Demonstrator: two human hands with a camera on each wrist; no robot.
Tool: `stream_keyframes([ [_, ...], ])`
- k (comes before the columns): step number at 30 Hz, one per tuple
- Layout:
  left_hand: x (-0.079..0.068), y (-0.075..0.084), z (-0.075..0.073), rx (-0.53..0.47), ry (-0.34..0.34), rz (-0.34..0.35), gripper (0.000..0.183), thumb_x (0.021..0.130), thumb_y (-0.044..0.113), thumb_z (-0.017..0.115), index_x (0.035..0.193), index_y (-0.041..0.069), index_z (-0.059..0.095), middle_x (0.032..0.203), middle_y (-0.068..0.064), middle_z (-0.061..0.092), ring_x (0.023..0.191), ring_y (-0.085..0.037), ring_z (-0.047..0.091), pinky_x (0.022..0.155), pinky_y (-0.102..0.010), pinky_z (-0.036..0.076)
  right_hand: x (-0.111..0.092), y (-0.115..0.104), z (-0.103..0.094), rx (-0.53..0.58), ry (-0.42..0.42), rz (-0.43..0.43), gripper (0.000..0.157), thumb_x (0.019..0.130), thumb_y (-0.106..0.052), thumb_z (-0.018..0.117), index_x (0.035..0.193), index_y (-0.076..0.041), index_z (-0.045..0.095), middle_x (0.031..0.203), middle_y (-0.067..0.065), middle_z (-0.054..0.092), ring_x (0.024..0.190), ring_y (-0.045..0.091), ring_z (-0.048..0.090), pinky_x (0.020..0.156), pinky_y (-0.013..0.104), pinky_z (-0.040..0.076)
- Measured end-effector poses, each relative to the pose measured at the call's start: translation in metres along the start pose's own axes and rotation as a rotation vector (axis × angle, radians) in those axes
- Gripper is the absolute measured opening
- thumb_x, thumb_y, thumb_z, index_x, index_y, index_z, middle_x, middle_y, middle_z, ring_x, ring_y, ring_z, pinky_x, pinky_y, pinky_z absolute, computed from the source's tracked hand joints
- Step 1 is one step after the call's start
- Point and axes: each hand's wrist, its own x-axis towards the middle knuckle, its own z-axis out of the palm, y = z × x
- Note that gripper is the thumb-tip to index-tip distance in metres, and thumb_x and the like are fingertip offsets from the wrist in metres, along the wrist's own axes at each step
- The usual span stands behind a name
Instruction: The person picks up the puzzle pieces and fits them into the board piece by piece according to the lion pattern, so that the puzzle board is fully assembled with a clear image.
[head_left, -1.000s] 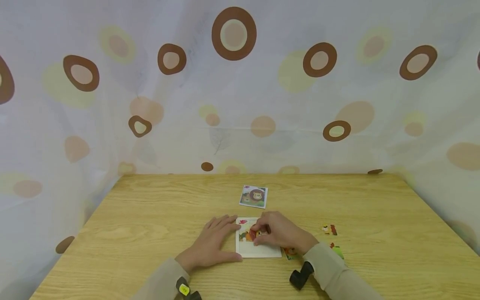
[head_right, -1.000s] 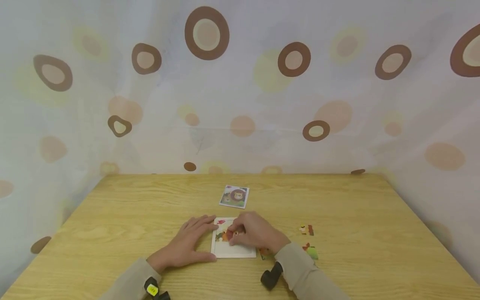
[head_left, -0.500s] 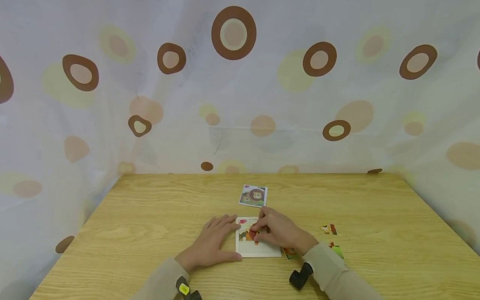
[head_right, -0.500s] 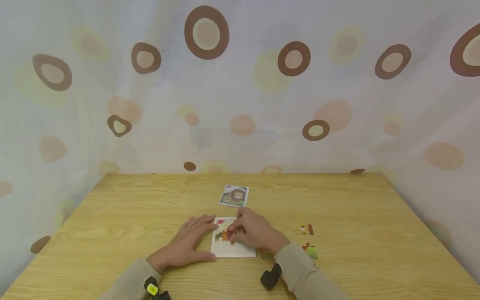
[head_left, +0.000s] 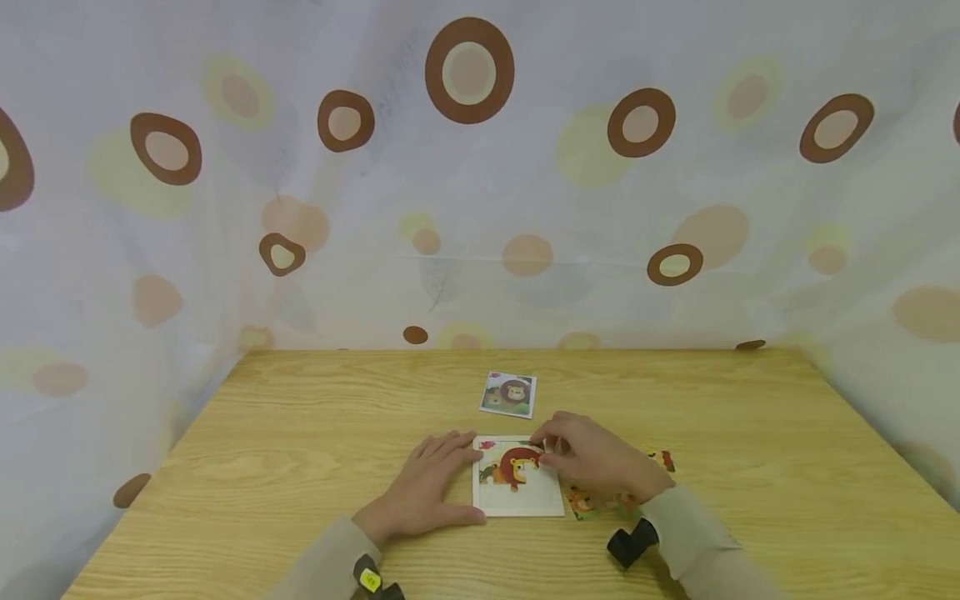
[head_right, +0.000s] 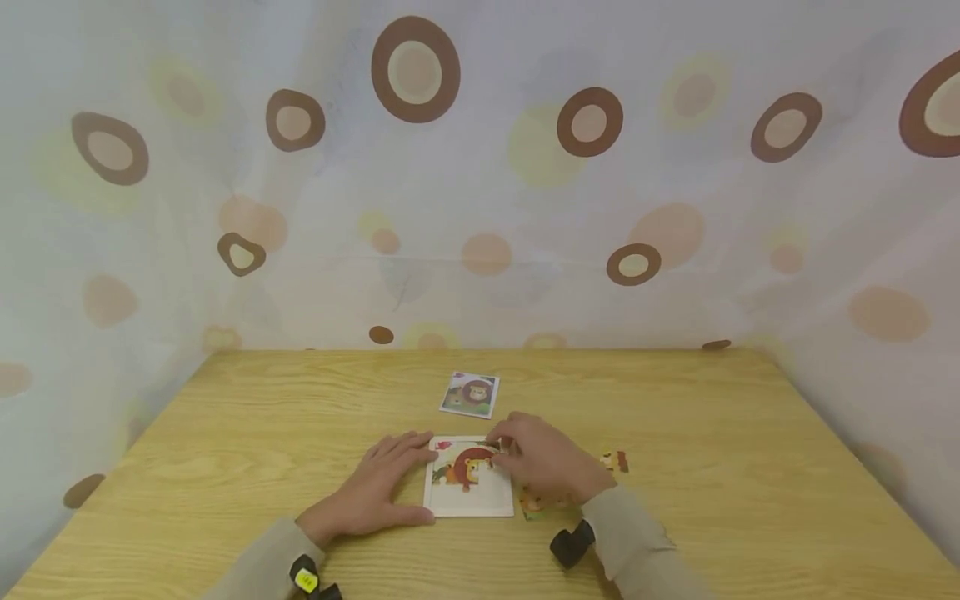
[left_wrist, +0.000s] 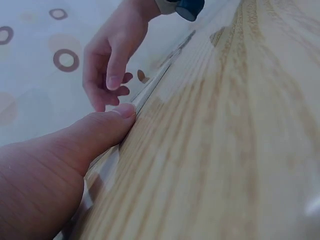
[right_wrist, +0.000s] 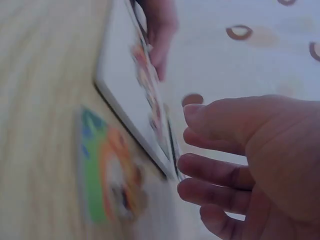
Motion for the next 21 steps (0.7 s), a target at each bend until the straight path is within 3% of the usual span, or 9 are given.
stream_keyframes([
  [7, -0.001, 0.002, -0.001, -0.002, -0.003, 0.002, 0.074, 0.081, 0.057, 0.067, 0.139, 0.015, 0.05, 0.154, -0.008, 0.036, 0.144, -0.034, 0.026, 0.116, -0.06, 0.012, -0.017, 0.016, -0.021, -0.038, 0.042, -0.033, 0.022, 0.092, -0.011, 0.063, 0.111, 0.001, 0.065, 0.092, 0.002, 0.063, 0.076, 0.008, 0.056, 0.066, 0.024, 0.051],
  [21, -0.002, -0.001, 0.001, 0.001, -0.005, 0.009, 0.074, 0.081, 0.059, 0.066, 0.139, 0.017, 0.049, 0.155, -0.006, 0.035, 0.144, -0.034, 0.025, 0.116, -0.06, 0.012, -0.059, 0.042, -0.045, -0.092, 0.026, 0.112, 0.037, 0.085, -0.017, 0.072, 0.115, 0.003, 0.059, 0.1, 0.009, 0.062, 0.087, 0.021, 0.058, 0.071, 0.033, 0.052],
])
